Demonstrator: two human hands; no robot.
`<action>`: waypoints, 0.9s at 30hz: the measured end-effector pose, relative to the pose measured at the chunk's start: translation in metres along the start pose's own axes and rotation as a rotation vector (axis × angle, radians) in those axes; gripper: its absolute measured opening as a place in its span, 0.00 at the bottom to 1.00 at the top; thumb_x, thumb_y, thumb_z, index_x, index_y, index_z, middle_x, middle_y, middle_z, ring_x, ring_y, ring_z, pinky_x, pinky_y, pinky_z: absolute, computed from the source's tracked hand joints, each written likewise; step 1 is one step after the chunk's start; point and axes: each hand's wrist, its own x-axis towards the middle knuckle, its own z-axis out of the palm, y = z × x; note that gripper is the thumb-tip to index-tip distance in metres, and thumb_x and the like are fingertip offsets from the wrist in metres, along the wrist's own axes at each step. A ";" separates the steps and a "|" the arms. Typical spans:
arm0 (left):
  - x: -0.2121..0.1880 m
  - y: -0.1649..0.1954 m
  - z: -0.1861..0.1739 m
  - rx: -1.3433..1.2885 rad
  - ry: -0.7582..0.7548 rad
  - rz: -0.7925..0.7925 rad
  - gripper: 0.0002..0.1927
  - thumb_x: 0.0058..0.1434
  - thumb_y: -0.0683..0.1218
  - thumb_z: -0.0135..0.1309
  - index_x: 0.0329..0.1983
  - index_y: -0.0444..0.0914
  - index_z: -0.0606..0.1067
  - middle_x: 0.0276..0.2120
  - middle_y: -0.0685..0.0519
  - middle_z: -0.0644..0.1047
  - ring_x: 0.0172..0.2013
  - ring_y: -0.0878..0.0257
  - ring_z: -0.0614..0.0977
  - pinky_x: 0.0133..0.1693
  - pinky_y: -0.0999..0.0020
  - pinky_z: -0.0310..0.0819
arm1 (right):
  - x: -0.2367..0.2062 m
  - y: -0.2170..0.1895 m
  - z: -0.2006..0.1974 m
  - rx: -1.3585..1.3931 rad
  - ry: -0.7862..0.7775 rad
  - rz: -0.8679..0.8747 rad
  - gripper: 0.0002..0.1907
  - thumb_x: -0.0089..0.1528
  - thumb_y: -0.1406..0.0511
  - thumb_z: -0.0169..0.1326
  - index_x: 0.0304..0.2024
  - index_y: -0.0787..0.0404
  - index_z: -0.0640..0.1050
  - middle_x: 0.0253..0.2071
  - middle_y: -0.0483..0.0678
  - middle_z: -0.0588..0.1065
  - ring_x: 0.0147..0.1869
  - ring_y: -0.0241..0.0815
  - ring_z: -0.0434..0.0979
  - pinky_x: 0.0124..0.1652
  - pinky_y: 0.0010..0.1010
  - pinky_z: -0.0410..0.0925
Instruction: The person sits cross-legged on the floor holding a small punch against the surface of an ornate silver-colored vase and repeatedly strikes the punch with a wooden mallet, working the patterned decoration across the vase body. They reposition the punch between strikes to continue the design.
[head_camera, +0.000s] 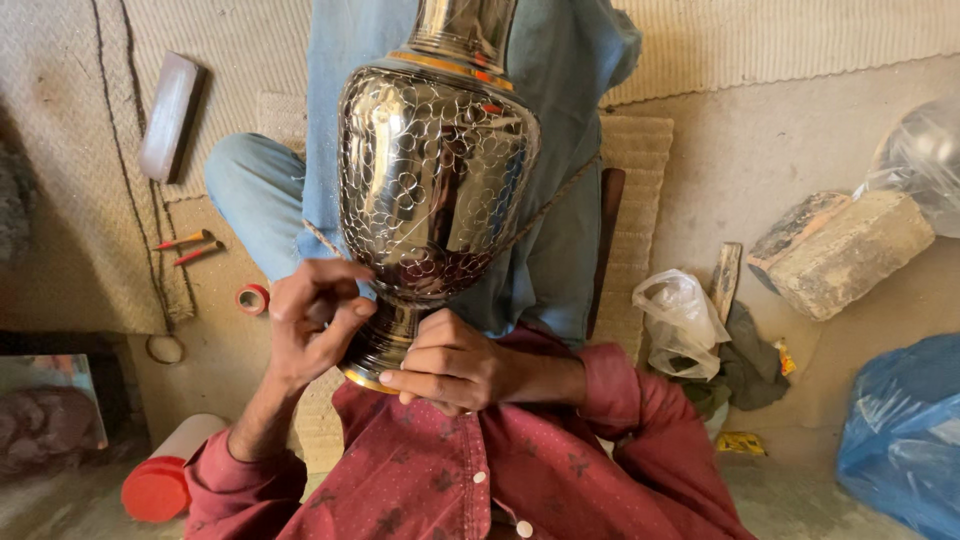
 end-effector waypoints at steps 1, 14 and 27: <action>0.003 0.005 0.000 0.012 0.023 0.075 0.12 0.62 0.36 0.58 0.48 0.32 0.73 0.26 0.55 0.71 0.25 0.66 0.68 0.31 0.70 0.61 | 0.000 -0.001 -0.002 0.009 0.019 0.029 0.15 0.67 0.60 0.59 0.49 0.64 0.81 0.44 0.45 0.72 0.48 0.40 0.72 0.43 0.34 0.73; 0.094 0.125 -0.014 0.457 -0.123 0.552 0.19 0.60 0.30 0.60 0.53 0.38 0.81 0.35 0.55 0.75 0.37 0.63 0.72 0.41 0.67 0.74 | -0.135 0.030 -0.126 -0.814 0.142 1.101 0.21 0.64 0.73 0.57 0.61 0.66 0.74 0.51 0.61 0.71 0.53 0.60 0.72 0.51 0.47 0.68; 0.128 0.133 0.012 -0.286 -0.311 0.074 0.25 0.71 0.35 0.63 0.65 0.32 0.64 0.49 0.50 0.77 0.49 0.67 0.83 0.50 0.70 0.86 | -0.189 0.042 -0.119 -0.667 0.052 1.246 0.30 0.75 0.65 0.46 0.76 0.65 0.55 0.65 0.72 0.65 0.62 0.68 0.67 0.55 0.53 0.65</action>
